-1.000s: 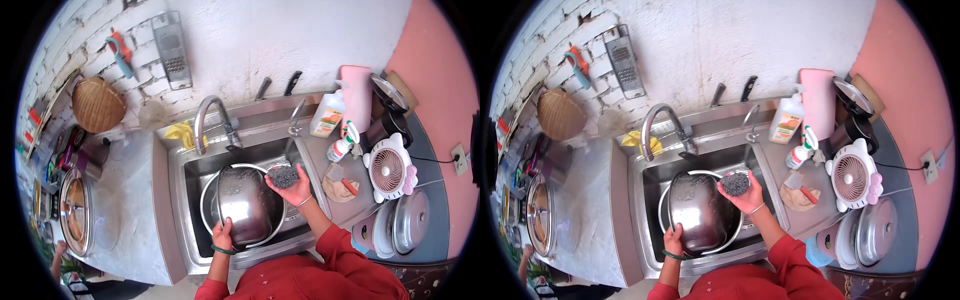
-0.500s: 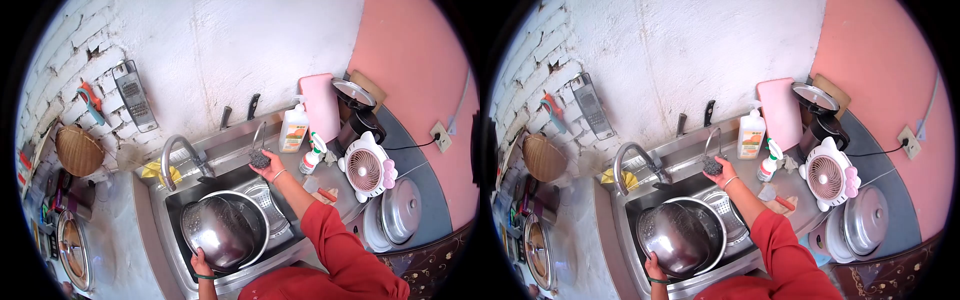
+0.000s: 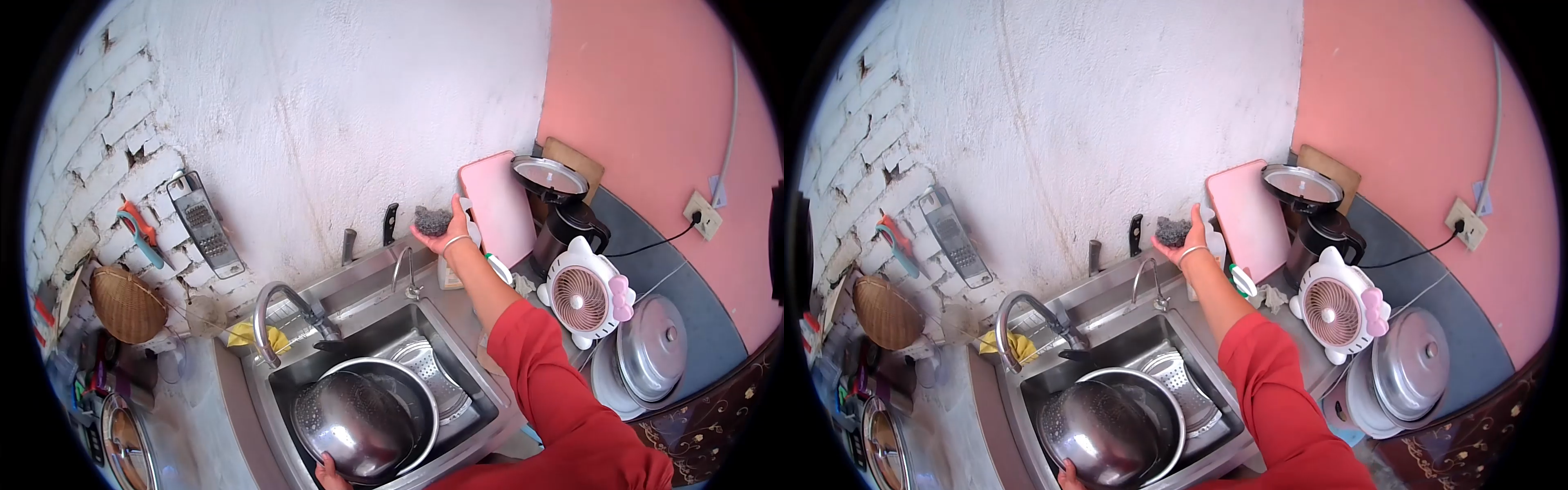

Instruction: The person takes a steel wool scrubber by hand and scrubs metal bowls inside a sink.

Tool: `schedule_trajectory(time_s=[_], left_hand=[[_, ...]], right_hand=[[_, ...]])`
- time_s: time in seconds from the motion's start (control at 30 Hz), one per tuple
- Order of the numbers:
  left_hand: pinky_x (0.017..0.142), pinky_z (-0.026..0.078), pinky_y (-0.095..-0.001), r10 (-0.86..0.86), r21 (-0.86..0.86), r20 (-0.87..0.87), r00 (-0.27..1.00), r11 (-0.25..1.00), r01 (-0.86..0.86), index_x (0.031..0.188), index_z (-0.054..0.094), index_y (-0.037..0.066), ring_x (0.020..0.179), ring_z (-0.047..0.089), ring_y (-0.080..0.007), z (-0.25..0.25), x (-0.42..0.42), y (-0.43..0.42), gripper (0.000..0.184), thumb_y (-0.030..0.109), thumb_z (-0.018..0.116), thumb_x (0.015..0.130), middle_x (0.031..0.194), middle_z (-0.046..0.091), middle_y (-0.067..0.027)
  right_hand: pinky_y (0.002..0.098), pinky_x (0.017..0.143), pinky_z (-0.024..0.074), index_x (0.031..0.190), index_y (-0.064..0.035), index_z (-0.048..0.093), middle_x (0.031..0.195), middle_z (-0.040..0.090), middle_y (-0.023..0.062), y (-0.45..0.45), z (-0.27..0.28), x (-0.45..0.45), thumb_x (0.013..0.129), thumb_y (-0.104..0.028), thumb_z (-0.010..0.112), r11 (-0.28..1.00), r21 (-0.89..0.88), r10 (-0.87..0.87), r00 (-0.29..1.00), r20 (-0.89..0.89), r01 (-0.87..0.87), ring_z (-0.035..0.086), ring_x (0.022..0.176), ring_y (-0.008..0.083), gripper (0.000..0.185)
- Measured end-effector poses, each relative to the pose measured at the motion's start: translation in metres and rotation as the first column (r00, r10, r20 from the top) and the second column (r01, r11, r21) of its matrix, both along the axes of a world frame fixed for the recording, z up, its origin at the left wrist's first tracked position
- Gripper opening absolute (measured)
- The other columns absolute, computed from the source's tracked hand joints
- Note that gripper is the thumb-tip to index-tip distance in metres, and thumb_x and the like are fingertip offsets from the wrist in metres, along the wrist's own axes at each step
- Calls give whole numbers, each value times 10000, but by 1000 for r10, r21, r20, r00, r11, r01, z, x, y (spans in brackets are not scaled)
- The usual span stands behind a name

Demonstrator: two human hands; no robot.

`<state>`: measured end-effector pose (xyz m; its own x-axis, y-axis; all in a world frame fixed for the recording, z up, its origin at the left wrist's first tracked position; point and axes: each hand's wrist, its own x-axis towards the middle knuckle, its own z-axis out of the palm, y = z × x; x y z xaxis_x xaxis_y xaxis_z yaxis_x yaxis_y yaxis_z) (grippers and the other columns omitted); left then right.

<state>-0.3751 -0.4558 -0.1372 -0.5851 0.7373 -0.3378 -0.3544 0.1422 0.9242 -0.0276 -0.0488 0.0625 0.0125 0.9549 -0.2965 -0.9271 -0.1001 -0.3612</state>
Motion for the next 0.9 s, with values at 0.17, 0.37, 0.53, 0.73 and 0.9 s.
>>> schedule_trajectory(time_s=[0.17,0.37,0.53,0.73,0.9], left_hand=[[407,325,-274,-27,-6,-1,1000,1000,27,780,543,14,464,456,-132,3,1,-4,287,288,531,866,611,524,-36],[565,418,-285,-39,-27,159,987,999,44,1007,557,-26,670,531,-166,-10,-4,-12,303,246,545,874,819,580,-76],[639,461,-320,4,3,284,959,1000,-5,1007,550,-37,753,564,-198,-14,-7,-17,304,241,538,883,897,593,-103],[782,471,-378,-72,-62,226,972,994,88,1136,498,-51,903,572,-269,-19,-15,-19,372,226,522,888,1049,577,-154],[770,473,-374,-26,-97,270,962,994,54,1133,501,-45,891,573,-260,-13,-13,-21,357,207,528,883,1036,579,-144]], right_hand=[[493,792,489,1174,-104,453,1132,513,119,19,11,1,690,-645,582,968,-201,-147,988,38,152,521,991,293,737],[480,733,510,1111,-109,482,1083,538,114,22,-1,1,754,-576,529,967,-163,-174,974,146,198,545,941,284,591],[468,729,514,1111,-120,477,1082,540,121,18,11,7,735,-602,529,954,-170,-239,969,66,247,542,948,290,613],[460,695,524,1149,-120,449,1081,543,126,13,16,3,741,-628,506,960,-178,-206,976,74,217,566,899,306,654],[471,683,533,1117,-78,472,1053,551,154,26,3,23,785,-487,505,955,-220,-145,961,234,197,579,889,316,527]])
